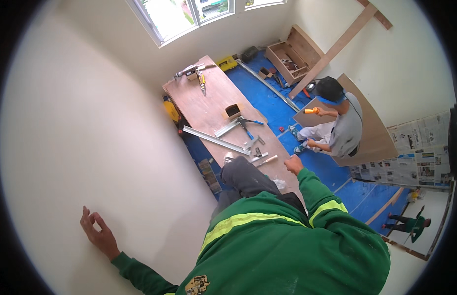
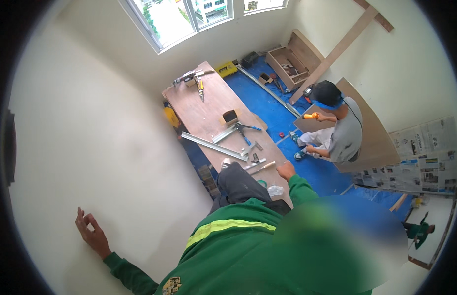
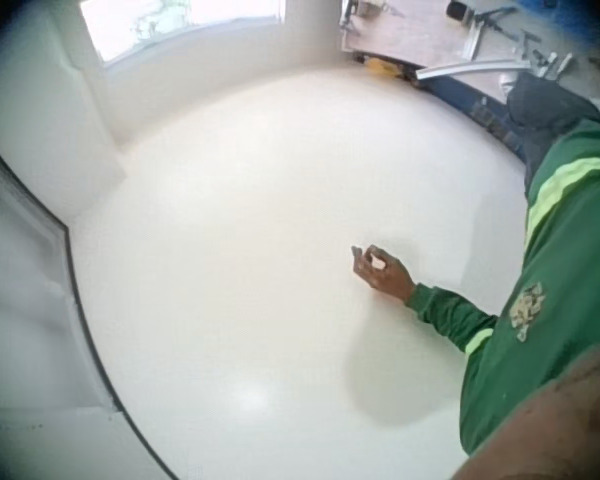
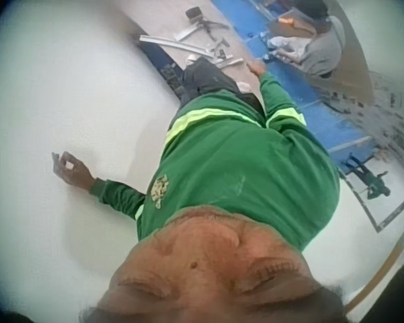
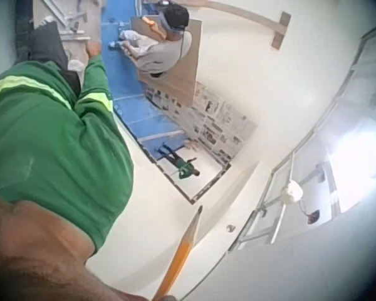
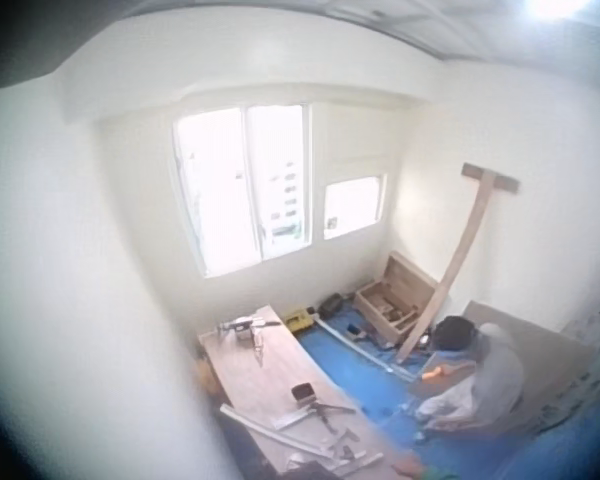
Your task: The person uses a cordless drill to fasten screws into a ceiling trim piece along the wall-ceiling junction. They then measure the installed trim with a tape measure. Another worker is visible in the background handling a wooden board.
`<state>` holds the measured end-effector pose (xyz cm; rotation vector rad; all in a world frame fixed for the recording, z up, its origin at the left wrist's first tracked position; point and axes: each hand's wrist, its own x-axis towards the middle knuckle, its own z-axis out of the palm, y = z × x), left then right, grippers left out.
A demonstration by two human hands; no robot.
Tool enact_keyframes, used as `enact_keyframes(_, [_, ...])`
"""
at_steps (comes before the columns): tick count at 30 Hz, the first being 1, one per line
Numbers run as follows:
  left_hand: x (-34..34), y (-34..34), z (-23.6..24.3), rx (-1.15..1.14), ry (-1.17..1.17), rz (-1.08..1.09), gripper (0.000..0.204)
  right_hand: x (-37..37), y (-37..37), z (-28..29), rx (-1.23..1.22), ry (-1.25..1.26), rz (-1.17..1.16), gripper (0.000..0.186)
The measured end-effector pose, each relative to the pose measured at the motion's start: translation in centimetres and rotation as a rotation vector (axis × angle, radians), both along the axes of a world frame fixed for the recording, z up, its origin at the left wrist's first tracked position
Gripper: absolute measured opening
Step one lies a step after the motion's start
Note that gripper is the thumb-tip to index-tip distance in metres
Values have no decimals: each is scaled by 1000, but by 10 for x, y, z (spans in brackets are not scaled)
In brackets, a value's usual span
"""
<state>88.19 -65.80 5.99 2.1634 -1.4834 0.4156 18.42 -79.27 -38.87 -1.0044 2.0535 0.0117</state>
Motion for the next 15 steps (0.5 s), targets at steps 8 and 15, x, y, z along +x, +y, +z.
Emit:
enact_keyframes(8, [21, -158, 83, -97, -186, -87, 39, 27, -14, -85, -311, -69, -245, 34])
enact_keyframes(15, [125, -308, 69, 130, -174, -88, 41, 47, -1, -99, -73, -96, -429, 48])
